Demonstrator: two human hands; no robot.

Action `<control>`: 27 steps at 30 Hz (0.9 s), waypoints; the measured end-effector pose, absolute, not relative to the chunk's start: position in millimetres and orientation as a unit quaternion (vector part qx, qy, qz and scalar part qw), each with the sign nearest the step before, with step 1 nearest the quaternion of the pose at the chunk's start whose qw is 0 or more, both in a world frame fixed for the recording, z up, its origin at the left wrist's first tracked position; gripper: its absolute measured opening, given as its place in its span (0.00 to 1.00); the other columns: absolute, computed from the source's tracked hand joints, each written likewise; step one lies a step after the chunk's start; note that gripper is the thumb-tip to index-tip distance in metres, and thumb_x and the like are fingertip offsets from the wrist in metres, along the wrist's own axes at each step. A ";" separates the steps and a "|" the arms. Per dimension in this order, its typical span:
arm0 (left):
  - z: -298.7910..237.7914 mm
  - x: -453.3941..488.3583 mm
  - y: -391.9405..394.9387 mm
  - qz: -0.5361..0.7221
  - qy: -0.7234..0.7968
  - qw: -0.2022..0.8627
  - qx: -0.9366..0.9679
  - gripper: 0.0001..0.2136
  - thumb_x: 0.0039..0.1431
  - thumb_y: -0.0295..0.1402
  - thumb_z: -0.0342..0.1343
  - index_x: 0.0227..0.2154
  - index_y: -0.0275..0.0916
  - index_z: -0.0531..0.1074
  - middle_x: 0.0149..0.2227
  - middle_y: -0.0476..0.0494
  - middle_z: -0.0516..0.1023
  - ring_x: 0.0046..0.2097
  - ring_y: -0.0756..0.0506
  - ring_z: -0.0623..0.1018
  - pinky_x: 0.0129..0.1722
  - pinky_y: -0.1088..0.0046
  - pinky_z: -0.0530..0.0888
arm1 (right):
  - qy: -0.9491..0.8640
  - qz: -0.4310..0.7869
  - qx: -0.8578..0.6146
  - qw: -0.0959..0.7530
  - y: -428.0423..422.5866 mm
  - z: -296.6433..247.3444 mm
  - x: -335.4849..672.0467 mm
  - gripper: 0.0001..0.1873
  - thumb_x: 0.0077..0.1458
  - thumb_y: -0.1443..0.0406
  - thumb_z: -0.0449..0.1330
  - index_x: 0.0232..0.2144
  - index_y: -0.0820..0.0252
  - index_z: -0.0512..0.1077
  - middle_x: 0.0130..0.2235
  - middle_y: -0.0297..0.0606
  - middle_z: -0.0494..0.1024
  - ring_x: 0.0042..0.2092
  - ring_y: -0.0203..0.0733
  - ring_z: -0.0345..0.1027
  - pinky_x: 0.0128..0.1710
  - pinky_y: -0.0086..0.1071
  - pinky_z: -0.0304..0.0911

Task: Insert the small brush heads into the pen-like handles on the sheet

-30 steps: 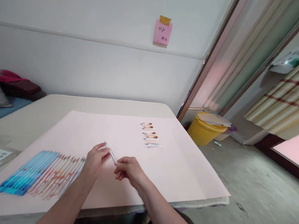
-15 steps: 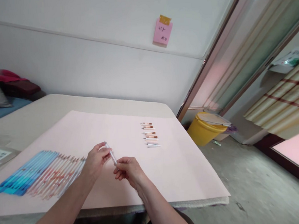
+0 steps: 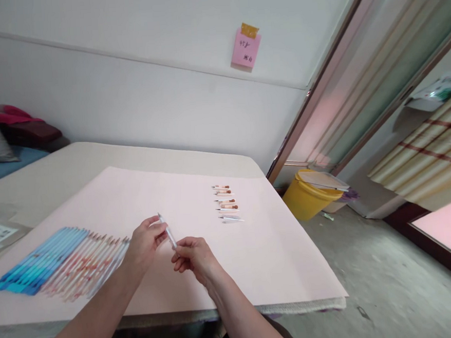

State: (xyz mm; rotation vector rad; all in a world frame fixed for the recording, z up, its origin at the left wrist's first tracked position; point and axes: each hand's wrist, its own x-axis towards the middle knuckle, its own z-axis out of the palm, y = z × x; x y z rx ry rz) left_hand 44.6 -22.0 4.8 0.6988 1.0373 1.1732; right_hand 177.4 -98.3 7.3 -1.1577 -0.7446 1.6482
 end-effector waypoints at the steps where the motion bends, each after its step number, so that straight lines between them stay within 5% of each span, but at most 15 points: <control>1: 5.0 44.2 -21.9 0.520 0.449 0.657 0.312 0.21 0.42 0.26 0.63 0.42 0.36 0.66 0.30 0.44 0.75 0.32 0.49 0.76 0.36 0.70 0.73 | -0.305 0.675 -0.474 0.477 -98.5 7.3 177.5 0.16 0.39 0.60 0.65 0.28 0.66 0.69 0.23 0.37 0.75 0.18 0.32 0.66 0.17 0.24 0.54; 27: 7.5 44.0 -22.2 0.532 0.423 0.670 0.300 0.18 0.44 0.23 0.60 0.41 0.35 0.65 0.30 0.41 0.76 0.33 0.46 0.78 0.37 0.67 0.75 | -0.318 0.668 -0.479 0.473 -98.8 6.5 176.2 0.15 0.40 0.60 0.65 0.29 0.66 0.70 0.23 0.36 0.75 0.19 0.32 0.67 0.17 0.24 0.55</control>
